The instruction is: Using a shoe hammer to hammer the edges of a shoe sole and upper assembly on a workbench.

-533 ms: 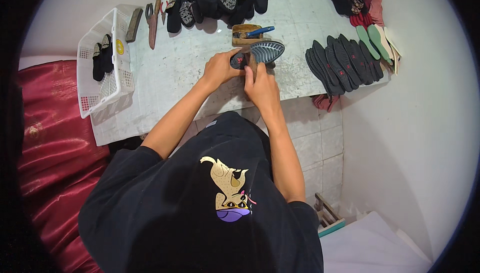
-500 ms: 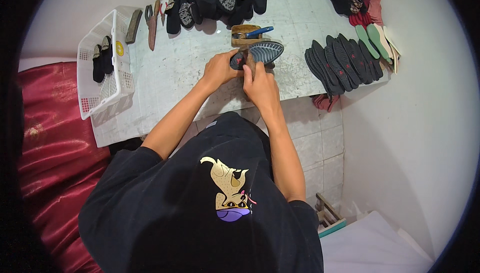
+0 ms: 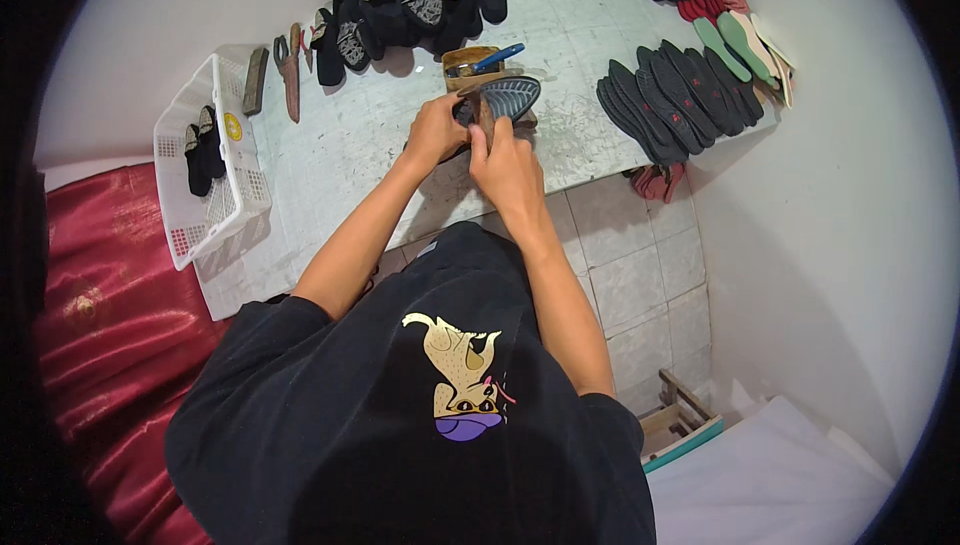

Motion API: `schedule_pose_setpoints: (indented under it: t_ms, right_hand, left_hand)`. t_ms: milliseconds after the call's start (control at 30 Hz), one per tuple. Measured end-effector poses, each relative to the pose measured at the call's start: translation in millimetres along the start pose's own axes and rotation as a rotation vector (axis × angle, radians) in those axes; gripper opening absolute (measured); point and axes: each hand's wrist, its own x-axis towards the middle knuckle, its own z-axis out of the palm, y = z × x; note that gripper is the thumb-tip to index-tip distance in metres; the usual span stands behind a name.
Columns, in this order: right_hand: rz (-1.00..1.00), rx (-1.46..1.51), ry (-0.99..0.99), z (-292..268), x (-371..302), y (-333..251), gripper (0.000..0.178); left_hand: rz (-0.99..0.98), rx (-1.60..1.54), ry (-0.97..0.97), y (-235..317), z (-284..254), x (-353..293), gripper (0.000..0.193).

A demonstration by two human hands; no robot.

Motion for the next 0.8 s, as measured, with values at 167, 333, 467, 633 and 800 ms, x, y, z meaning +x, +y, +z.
schedule_pose_setpoints:
  t_ms: [167,333,467,633,800]
  right_hand:
    - [0.008,0.019,-0.006,-6,-1,1,0.042]
    - [-0.026,0.010,-0.021,-12,2,1,0.038]
    - [-0.027,0.142,0.060,4,1,21,0.037]
    - [-0.009,0.136,0.018,2,6,24,0.039]
    - [0.012,0.084,-0.004,-20,12,11,0.039]
  left_hand:
    - [-0.034,-0.017,-0.058,-8,0,1,0.087]
    - [0.077,-0.025,0.075,-11,4,-3,0.086]
    - [0.063,-0.011,0.056,0,4,0,0.082]
    - [0.572,-0.029,0.195,3,17,31,0.069]
    - [0.250,-0.193,0.083,8,23,28,0.055]
